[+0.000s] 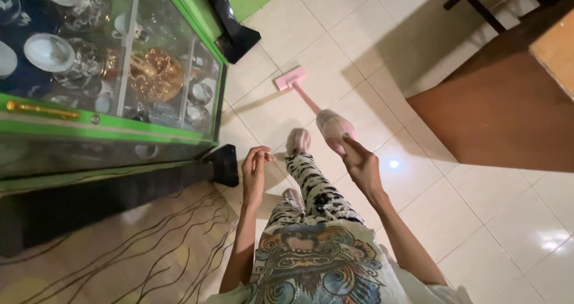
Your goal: The person vacuums the floor of a room by hand using a handheld vacuum cleaner, moving between pieces of furniture and under a table.
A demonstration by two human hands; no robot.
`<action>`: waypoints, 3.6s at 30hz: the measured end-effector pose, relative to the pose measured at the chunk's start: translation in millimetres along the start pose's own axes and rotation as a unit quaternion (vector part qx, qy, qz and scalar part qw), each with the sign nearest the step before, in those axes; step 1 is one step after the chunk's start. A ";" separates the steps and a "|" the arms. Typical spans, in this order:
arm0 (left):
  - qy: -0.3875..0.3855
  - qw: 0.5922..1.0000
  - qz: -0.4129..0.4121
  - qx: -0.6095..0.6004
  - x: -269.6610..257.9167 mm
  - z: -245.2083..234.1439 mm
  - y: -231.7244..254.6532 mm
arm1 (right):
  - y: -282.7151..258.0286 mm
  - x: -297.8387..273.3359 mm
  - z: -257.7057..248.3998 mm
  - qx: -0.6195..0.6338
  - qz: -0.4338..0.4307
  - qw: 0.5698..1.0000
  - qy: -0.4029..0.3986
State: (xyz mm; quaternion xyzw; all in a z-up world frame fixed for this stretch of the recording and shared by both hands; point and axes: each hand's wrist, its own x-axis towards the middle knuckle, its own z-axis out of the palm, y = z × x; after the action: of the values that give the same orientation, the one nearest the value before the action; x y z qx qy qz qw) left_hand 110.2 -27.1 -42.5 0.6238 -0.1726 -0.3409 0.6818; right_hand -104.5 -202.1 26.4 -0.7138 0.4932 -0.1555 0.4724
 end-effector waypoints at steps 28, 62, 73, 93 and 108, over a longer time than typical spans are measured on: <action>0.000 0.999 -0.012 -0.035 278.9 81.8 51.7 | -72.4 281.9 -60.0 -0.122 -0.061 0.991 0.006; -0.281 0.958 -0.058 0.005 510.3 35.4 95.7 | -46.1 385.5 84.3 0.195 0.116 0.918 0.325; -0.339 0.937 -0.083 0.014 529.8 39.3 88.0 | -157.9 301.5 100.1 0.056 0.130 0.919 0.369; -0.426 0.899 -0.097 0.013 526.1 53.0 81.2 | -149.3 245.3 84.9 -0.049 0.232 0.916 0.325; -0.456 0.883 -0.104 0.038 518.2 69.9 77.5 | -120.8 172.7 144.4 0.236 0.352 0.833 0.355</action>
State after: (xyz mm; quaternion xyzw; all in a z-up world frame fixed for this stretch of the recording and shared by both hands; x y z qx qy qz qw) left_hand 450.3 -431.7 -54.5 0.4392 -0.4112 -0.6500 0.4641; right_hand 142.5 -265.7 11.3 -0.2545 0.7933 -0.3330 0.4416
